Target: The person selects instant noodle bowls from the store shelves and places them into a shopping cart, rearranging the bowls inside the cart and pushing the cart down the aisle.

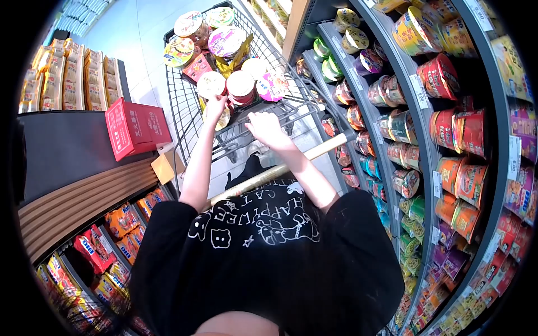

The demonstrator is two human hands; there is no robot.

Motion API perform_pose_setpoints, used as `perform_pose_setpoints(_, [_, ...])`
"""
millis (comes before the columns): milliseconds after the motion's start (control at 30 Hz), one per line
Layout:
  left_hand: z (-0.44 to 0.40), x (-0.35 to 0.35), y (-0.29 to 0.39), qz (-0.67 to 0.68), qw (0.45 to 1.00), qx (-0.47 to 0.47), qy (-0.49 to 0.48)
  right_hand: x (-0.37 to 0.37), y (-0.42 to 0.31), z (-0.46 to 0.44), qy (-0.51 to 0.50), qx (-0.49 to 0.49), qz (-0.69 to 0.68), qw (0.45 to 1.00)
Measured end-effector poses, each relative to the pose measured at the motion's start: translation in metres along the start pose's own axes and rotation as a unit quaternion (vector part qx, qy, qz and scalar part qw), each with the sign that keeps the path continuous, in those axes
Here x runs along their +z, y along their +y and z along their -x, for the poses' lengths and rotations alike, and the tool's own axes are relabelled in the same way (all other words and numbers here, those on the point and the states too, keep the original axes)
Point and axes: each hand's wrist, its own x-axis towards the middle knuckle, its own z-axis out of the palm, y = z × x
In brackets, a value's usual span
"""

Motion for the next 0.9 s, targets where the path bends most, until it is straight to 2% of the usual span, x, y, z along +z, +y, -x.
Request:
perform_pose_setpoints(67, [0.027,-0.006,0.002,0.021,0.993,0.110,-0.030,0.002,0.001,-0.002,-0.021,0.004,-0.005,1.000])
perform_pose_setpoints(100, [0.051,-0.011,0.011,0.038,0.992,0.074,-0.100,0.003,0.002,-0.003,-0.019,0.004,-0.004,1.000])
perform_pose_setpoints(133, [0.068,-0.009,0.013,-0.002,0.981,0.129,-0.142,0.005,0.003,-0.003,-0.014,0.003,0.008,1.000])
perform_pose_setpoints(200, [0.093,-0.014,0.033,-0.075,0.950,0.132,-0.274,0.006,0.002,-0.001,-0.007,0.005,0.021,1.000])
perform_pose_setpoints(233, [0.099,-0.018,0.033,-0.076,0.949,0.136,-0.276,0.005,0.001,0.000,-0.017,0.009,0.020,1.000])
perform_pose_setpoints(300, [0.105,-0.028,0.037,-0.079,0.962,0.189,-0.180,0.002,-0.002,0.002,-0.030,0.022,0.018,0.999])
perform_pose_setpoints(333, [0.109,-0.034,0.039,-0.099,0.962,0.186,-0.174,0.003,-0.002,0.004,-0.024,0.033,0.019,0.999])
perform_pose_setpoints(467, [0.112,-0.036,0.031,-0.082,0.951,0.123,-0.273,0.008,-0.003,0.014,0.006,0.014,0.014,1.000])
perform_pose_setpoints(600, [0.125,-0.036,0.026,-0.108,0.947,0.196,-0.230,0.015,-0.005,0.025,0.020,0.016,0.012,1.000])
perform_pose_setpoints(667, [0.146,-0.058,0.049,-0.137,0.942,0.203,-0.228,0.015,-0.009,0.033,0.021,0.019,0.003,1.000])
perform_pose_setpoints(733, [0.169,-0.069,0.060,-0.095,0.948,0.225,-0.201,0.016,-0.013,0.039,0.008,0.032,0.007,0.999])
perform_pose_setpoints(900, [0.214,-0.075,0.052,0.006,0.963,0.175,-0.205,0.020,-0.021,0.062,-0.020,0.054,0.020,0.998])
